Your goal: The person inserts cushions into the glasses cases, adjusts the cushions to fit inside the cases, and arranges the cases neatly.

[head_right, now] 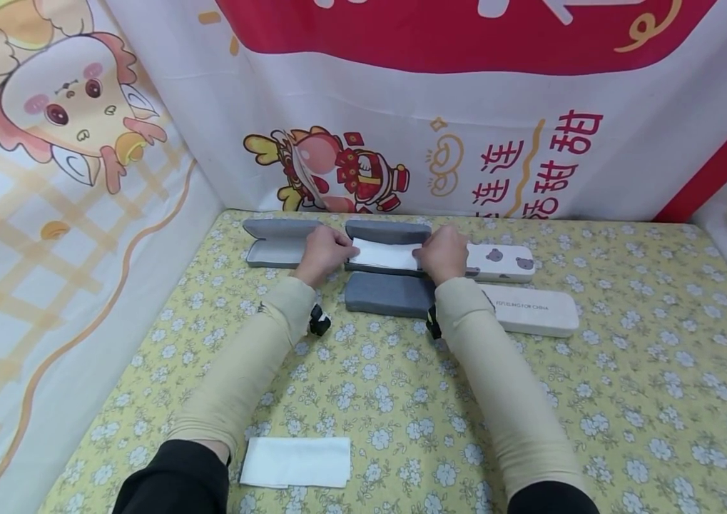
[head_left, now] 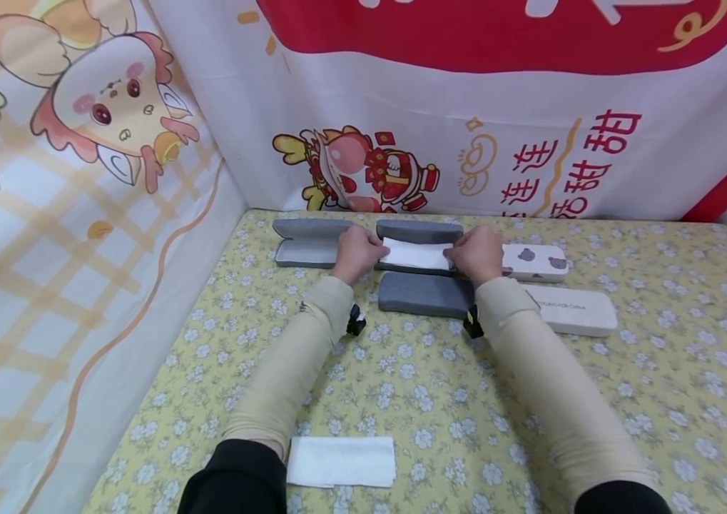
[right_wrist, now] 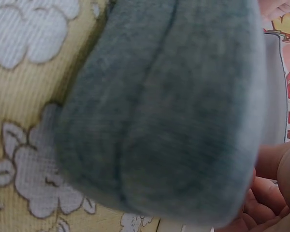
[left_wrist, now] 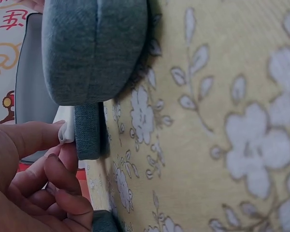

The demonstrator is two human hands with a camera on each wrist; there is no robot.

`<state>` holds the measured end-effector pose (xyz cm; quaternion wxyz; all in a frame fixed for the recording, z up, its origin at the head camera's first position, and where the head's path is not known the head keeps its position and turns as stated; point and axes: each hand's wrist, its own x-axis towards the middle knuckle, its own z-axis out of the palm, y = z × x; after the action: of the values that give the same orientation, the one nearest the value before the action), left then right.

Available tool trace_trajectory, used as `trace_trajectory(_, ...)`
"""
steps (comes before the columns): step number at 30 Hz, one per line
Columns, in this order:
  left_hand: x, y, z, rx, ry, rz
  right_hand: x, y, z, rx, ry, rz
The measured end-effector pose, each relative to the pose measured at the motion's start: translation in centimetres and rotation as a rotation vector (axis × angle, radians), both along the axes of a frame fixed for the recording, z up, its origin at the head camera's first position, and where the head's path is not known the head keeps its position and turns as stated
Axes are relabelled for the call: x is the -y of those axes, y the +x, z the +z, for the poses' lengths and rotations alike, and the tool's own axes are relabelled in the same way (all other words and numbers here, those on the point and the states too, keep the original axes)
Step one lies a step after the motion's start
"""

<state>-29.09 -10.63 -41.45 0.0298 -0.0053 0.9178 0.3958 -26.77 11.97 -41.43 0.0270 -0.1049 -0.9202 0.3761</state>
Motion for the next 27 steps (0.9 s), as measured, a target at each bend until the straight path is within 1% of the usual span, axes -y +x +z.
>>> trace_trajectory(2, -0.1, 0.1, 0.0, -0.007, -0.007, -0.001, 0.0, 0.0, -0.1, -0.013, 0.017, 0.007)
trace_trajectory(5, 0.1, 0.3, 0.2, -0.019, -0.016, -0.028, -0.2, 0.4, 0.1, -0.021, 0.018, 0.035)
trace_trajectory(9, 0.9, 0.3, 0.8, -0.048, -0.037, -0.061, -0.9, 0.9, 0.9, 0.003, -0.023, 0.073)
trace_trajectory(12, 1.5, 0.2, 1.3, -0.049, -0.054, -0.052, -1.6, 1.3, 1.8, 0.026, -0.022, 0.081)
trace_trajectory(14, 1.9, 0.0, 1.6, -0.032, -0.067, -0.039, -2.2, 1.5, 2.3, 0.037, -0.030, 0.079)
trace_trajectory(15, 2.0, -0.1, 1.7, -0.016, -0.065, -0.032, -2.4, 1.5, 2.6, 0.046, -0.051, 0.074)
trace_trajectory(17, 2.2, -0.2, 1.8, 0.025, -0.060, -0.024, -2.7, 1.6, 3.1, 0.072, -0.120, 0.069)
trace_trajectory(19, 2.3, -0.4, 1.8, 0.058, -0.044, -0.022, -2.9, 1.6, 3.4, 0.104, -0.211, 0.067)
trace_trajectory(21, 2.3, -0.4, 1.7, 0.088, -0.022, -0.022, -2.8, 1.5, 3.7, 0.152, -0.265, 0.069)
trace_trajectory(23, 2.3, -0.4, 1.6, 0.108, -0.003, -0.025, -2.6, 1.4, 3.8, 0.205, -0.287, 0.081)
trace_trajectory(27, 2.0, -0.3, 1.2, 0.156, 0.048, -0.014, -2.5, 1.2, 3.5, 0.284, -0.262, 0.118)
